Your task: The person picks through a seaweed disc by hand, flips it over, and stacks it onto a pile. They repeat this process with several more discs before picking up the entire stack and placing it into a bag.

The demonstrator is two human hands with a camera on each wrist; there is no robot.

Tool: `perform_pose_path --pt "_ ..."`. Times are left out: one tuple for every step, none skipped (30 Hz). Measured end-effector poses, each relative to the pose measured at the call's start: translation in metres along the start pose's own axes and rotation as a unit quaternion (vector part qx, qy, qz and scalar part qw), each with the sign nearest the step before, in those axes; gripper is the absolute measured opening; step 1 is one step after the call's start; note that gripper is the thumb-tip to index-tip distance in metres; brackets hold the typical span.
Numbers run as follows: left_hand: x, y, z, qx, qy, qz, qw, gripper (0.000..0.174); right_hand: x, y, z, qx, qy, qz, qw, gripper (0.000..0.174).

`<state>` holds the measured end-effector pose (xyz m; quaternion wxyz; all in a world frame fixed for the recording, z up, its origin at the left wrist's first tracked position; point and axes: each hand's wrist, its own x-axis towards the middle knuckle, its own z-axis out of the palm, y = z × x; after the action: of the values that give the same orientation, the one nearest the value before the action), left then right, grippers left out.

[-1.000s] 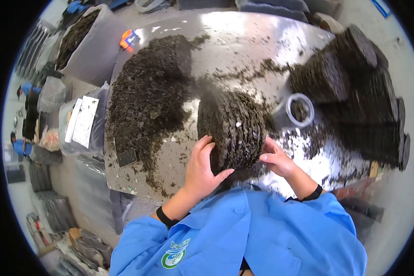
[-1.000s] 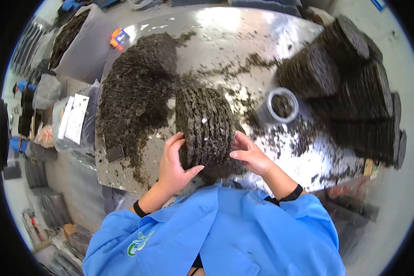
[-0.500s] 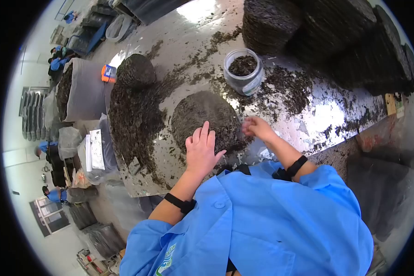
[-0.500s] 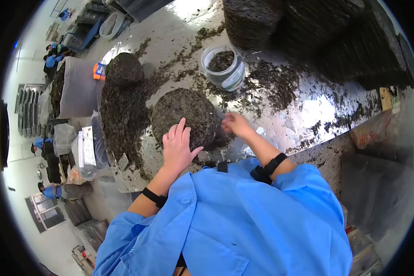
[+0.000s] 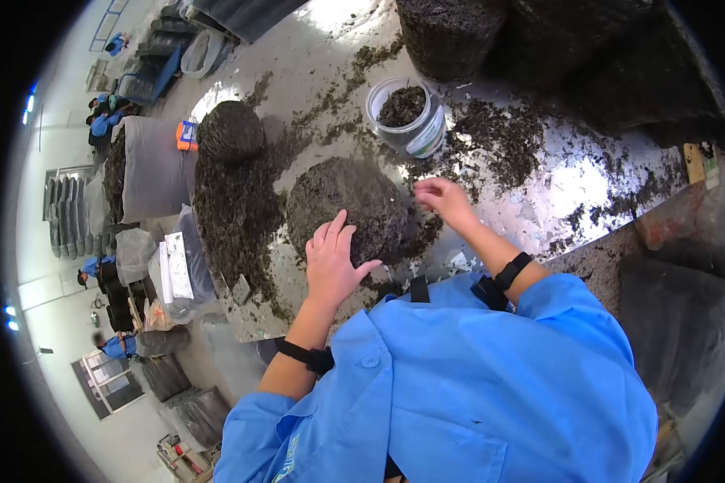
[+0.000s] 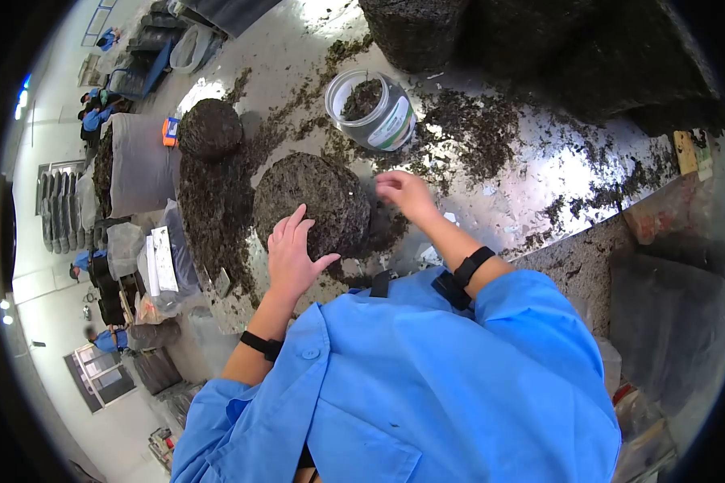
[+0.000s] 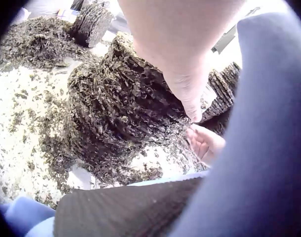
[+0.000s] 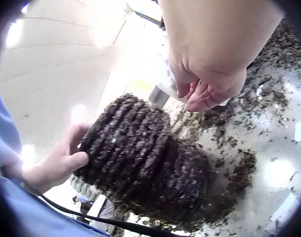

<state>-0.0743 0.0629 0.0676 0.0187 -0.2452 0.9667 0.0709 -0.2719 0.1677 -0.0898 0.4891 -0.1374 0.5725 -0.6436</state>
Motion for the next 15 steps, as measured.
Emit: perform_pose_path --pt "0.0 0.0 0.001 -0.006 0.01 0.007 1.0 0.069 -0.002 -0.007 0.012 0.001 0.0 0.004 1.0 0.023" --pt "0.0 -0.001 0.002 -0.005 0.007 0.006 1.0 0.069 -0.004 -0.014 0.025 0.016 -0.022 -0.013 1.0 0.024" --pt "0.001 -0.002 0.004 -0.01 0.014 0.008 1.0 0.069 -0.006 -0.017 0.033 0.031 -0.043 -0.031 0.998 0.025" --pt "0.002 -0.003 0.005 -0.015 0.021 0.009 1.0 0.068 -0.006 -0.017 0.036 0.032 -0.045 -0.029 0.998 0.025" --pt "0.002 -0.005 0.006 -0.015 0.021 0.006 1.0 0.068 -0.005 -0.017 0.039 -0.054 -0.025 -0.08 0.995 0.024" --pt "0.002 -0.006 0.006 -0.018 0.023 0.007 1.0 0.067 -0.006 -0.02 0.042 -0.14 -0.006 -0.13 0.982 0.023" --pt "0.002 -0.007 0.007 -0.022 0.025 0.009 0.999 0.067 -0.009 -0.026 0.044 -0.154 0.008 -0.139 0.978 0.021" --pt "0.003 -0.009 0.009 -0.023 0.024 0.006 0.999 0.067 -0.009 -0.028 0.045 -0.155 0.006 -0.138 0.978 0.021" --pt "0.002 -0.011 0.012 -0.023 0.037 0.011 0.999 0.067 -0.008 -0.029 0.046 -0.159 0.0 -0.133 0.978 0.019" --pt "0.002 -0.012 0.014 -0.024 0.049 0.017 0.998 0.068 -0.007 -0.03 0.045 -0.164 -0.005 -0.128 0.978 0.018" --pt "0.003 -0.012 0.015 -0.027 0.046 0.018 0.998 0.068 -0.005 -0.027 0.046 -0.165 -0.003 -0.125 0.978 0.018" --pt "0.004 -0.012 0.016 -0.034 0.052 0.016 0.998 0.066 -0.002 -0.024 0.047 -0.137 -0.005 -0.109 0.985 0.016" --pt "0.005 -0.012 0.017 -0.041 0.059 0.014 0.997 0.065 0.002 -0.023 0.047 -0.109 -0.008 -0.094 0.99 0.014" --pt "0.006 -0.012 0.018 -0.043 0.058 0.017 0.997 0.065 0.003 -0.022 0.045 -0.11 -0.004 -0.093 0.99 0.014" --pt "0.006 -0.012 0.018 -0.038 0.052 0.015 0.998 0.065 0.003 -0.024 0.044 -0.128 -0.012 -0.093 0.987 0.012"
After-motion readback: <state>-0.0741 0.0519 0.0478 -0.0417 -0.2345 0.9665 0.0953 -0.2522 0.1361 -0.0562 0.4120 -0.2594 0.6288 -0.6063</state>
